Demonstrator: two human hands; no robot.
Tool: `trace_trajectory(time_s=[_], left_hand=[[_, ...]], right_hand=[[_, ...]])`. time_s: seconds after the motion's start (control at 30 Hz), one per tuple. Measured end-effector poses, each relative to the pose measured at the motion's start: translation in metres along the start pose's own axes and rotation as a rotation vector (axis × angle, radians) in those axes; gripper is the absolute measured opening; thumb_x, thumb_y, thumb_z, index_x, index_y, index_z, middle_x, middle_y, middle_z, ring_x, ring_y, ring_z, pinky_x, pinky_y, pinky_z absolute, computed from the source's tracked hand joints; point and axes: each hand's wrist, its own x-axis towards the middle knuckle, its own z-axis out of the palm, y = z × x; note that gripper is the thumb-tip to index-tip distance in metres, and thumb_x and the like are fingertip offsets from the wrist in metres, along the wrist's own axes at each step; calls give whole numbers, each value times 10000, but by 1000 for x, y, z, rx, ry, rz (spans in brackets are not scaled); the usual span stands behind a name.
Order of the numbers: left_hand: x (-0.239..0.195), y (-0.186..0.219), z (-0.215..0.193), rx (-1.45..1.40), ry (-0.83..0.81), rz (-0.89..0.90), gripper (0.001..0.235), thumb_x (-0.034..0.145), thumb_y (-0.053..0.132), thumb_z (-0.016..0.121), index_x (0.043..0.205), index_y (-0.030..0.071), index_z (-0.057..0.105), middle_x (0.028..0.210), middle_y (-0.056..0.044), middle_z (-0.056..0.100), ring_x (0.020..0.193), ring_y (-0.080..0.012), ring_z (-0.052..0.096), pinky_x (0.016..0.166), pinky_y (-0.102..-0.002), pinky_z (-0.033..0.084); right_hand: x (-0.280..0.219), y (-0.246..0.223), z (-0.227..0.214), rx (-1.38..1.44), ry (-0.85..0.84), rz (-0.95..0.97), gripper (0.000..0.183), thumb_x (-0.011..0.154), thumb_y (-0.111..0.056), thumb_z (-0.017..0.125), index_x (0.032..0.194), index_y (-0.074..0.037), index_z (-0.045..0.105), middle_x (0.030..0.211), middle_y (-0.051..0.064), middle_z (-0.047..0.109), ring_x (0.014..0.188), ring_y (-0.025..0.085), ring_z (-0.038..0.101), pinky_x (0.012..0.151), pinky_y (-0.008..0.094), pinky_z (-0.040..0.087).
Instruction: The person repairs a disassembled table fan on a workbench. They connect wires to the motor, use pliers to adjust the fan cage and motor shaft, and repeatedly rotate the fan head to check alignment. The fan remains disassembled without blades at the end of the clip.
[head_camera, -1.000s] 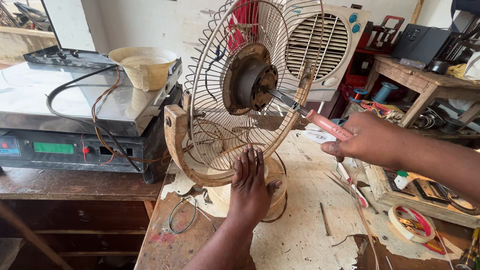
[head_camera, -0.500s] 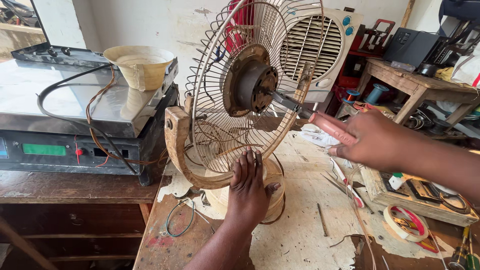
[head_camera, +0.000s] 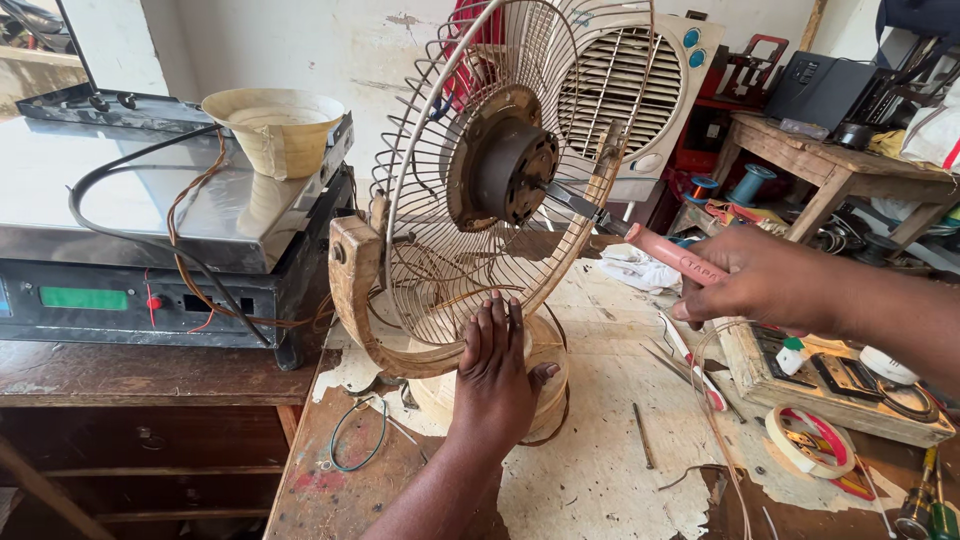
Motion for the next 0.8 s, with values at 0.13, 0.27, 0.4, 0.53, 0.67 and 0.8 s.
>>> trace_trajectory(time_s=[0.13, 0.27, 0.4, 0.53, 0.67, 0.8], left_hand=[[-1, 1, -1, 23, -19, 4, 935, 916, 554, 550, 1528, -105, 296, 1619, -289, 256, 1519, -365, 189, 1232, -448, 15], [0, -1, -3, -24, -18, 0, 927, 931, 550, 566, 1522, -112, 299, 1612, -296, 257, 1522, -376, 184, 1238, -459, 7], [2, 0, -5, -9, -12, -1, 928, 934, 553, 563, 1522, -116, 303, 1603, -293, 267, 1518, -378, 189, 1237, -451, 7], [1, 3, -8, 10, -42, -11, 929, 932, 547, 573, 1520, -122, 309, 1586, -291, 283, 1497, -382, 213, 1229, -457, 30], [1, 3, -14, -7, 44, -7, 919, 914, 540, 598, 1503, -111, 327, 1581, -295, 303, 1476, -380, 242, 1220, -450, 62], [4, 4, -18, -15, -16, -17, 928, 899, 529, 623, 1500, -114, 331, 1562, -276, 324, 1472, -366, 250, 1217, -451, 69]], right_hand=[[-13, 16, 18, -549, 543, -167, 384, 609, -247, 818, 849, 27, 696, 958, 118, 652, 858, 241, 674, 787, 389, 566], [-8, 22, 29, -811, 603, -251, 183, 710, -259, 765, 731, -80, 733, 1001, 104, 625, 874, 220, 643, 756, 373, 535], [9, 14, 15, -25, 91, -25, 246, 785, -203, 808, 900, 3, 735, 936, 258, 630, 772, 445, 611, 658, 511, 467], [-2, -2, 19, -18, 37, 15, 291, 805, -236, 812, 979, -6, 773, 914, 196, 706, 828, 295, 706, 739, 423, 541], [-24, -20, 35, -691, 593, -164, 479, 661, -224, 801, 1040, 57, 718, 973, 148, 544, 851, 274, 602, 764, 426, 526], [-28, -30, 35, -733, 512, -72, 489, 706, -233, 789, 1079, 74, 708, 1032, 133, 495, 896, 262, 594, 782, 415, 542]])
